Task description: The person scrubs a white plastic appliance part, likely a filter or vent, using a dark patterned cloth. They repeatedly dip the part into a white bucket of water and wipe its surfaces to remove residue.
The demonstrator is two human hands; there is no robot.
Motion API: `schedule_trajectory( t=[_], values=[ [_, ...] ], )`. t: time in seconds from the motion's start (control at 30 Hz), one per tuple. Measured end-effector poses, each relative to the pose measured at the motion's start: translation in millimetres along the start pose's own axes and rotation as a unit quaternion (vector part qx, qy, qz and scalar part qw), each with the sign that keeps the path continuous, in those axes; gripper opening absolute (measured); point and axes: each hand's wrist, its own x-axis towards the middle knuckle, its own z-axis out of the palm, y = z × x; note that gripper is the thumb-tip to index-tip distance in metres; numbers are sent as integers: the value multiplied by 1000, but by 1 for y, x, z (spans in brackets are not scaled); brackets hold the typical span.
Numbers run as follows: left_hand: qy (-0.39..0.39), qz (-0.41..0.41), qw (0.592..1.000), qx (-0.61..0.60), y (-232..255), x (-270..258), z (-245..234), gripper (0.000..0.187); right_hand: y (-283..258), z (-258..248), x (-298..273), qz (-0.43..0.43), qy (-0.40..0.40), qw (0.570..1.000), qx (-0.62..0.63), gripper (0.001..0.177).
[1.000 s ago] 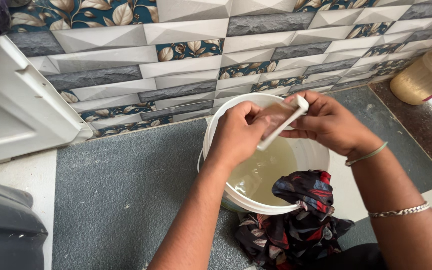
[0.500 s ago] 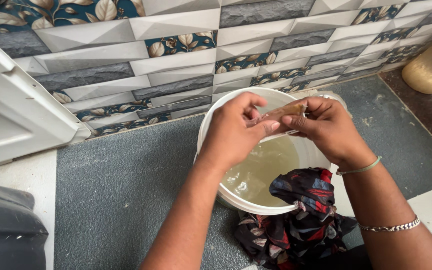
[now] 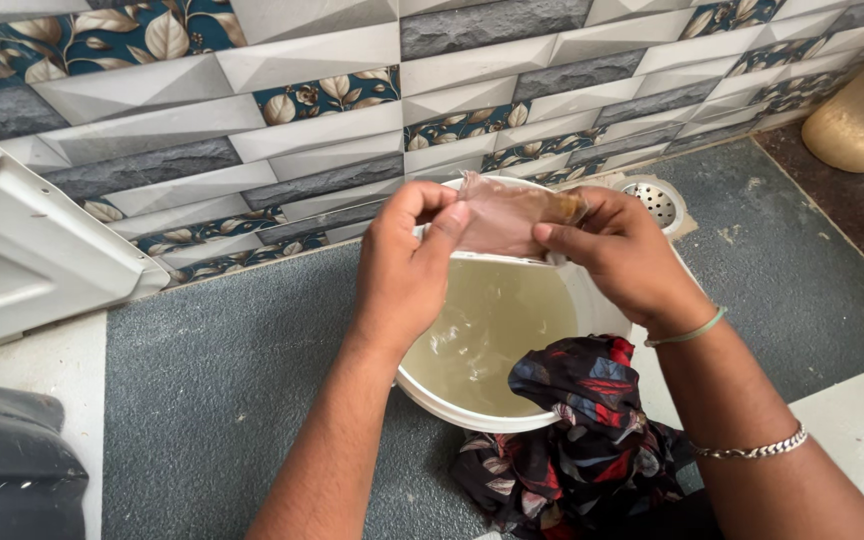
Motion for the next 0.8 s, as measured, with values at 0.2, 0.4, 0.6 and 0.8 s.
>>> schedule_trajectory(
  t=[0.2, 0.4, 0.6, 0.8],
  values=[
    [39, 55, 994, 81, -1, -3, 4, 14, -2, 3, 2, 12, 32, 999, 28, 1],
    [-47, -98, 978, -178, -15, 3, 3, 61, -7, 2, 2, 21, 24, 990, 141, 6],
    [-82, -255, 917, -295, -7, 3, 5, 76, -7, 3, 6, 25, 67, 986, 151, 13],
    [-126, -153, 943, -266, -4, 0, 10, 54, -22, 4, 1, 96, 39, 987, 126, 19]
  ],
)
